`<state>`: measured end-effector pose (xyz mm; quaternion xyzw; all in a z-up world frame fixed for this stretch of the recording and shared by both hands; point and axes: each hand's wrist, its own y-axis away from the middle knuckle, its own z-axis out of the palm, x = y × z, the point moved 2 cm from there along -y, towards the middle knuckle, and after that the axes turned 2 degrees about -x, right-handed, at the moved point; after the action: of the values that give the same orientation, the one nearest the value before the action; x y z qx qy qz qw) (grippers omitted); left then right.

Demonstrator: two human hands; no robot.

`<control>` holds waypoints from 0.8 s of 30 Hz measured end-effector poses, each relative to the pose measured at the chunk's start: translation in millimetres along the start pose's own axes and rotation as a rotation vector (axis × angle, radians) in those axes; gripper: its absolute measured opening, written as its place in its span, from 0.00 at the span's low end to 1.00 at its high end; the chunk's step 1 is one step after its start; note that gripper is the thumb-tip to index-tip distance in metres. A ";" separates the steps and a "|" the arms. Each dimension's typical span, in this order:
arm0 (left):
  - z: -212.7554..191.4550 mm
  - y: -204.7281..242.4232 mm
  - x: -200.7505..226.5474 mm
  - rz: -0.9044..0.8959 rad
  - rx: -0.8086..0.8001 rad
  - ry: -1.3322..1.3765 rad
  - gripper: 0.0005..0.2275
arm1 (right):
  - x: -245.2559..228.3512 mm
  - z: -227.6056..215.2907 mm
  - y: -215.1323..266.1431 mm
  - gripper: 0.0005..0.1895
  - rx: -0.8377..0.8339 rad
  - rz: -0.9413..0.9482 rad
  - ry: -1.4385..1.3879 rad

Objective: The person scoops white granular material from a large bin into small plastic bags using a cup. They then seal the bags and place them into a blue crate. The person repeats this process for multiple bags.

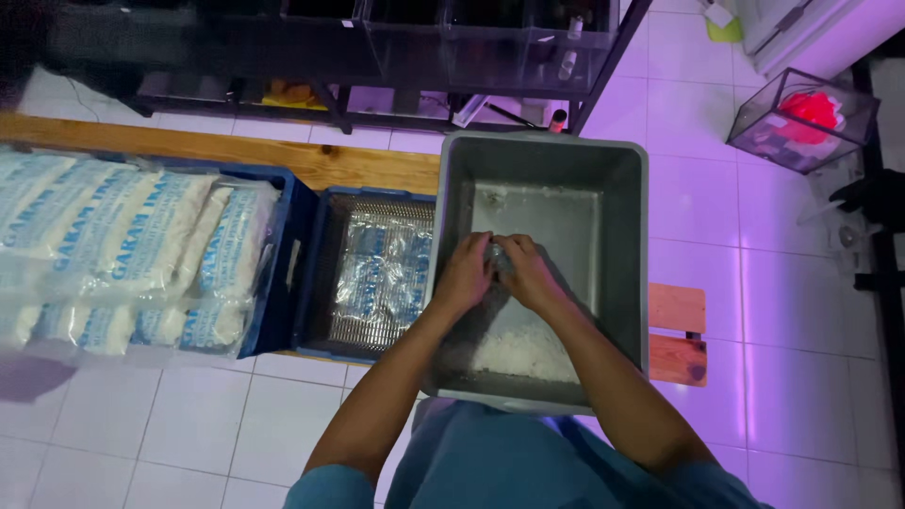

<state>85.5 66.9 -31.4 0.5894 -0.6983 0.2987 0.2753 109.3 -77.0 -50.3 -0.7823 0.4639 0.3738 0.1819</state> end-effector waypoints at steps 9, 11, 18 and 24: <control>24.4 -41.7 -38.8 -0.340 -0.285 -0.066 0.23 | 40.2 16.1 -36.4 0.29 -0.099 0.004 0.204; 34.3 -43.1 -53.9 -0.376 -0.316 -0.067 0.23 | 29.9 10.0 -31.7 0.29 -0.133 0.014 0.181; 8.8 -6.6 -11.9 -0.375 -0.471 -0.057 0.19 | 5.8 3.1 12.0 0.26 -0.268 -0.050 0.073; 30.7 52.8 2.0 -0.408 -0.637 -0.079 0.19 | -13.3 4.1 63.1 0.31 -0.434 -0.058 0.084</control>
<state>32.1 49.5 -55.3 0.6123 -0.6344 -0.0173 0.4715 49.4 -98.3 -39.0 -0.8310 0.3571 0.4265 0.0004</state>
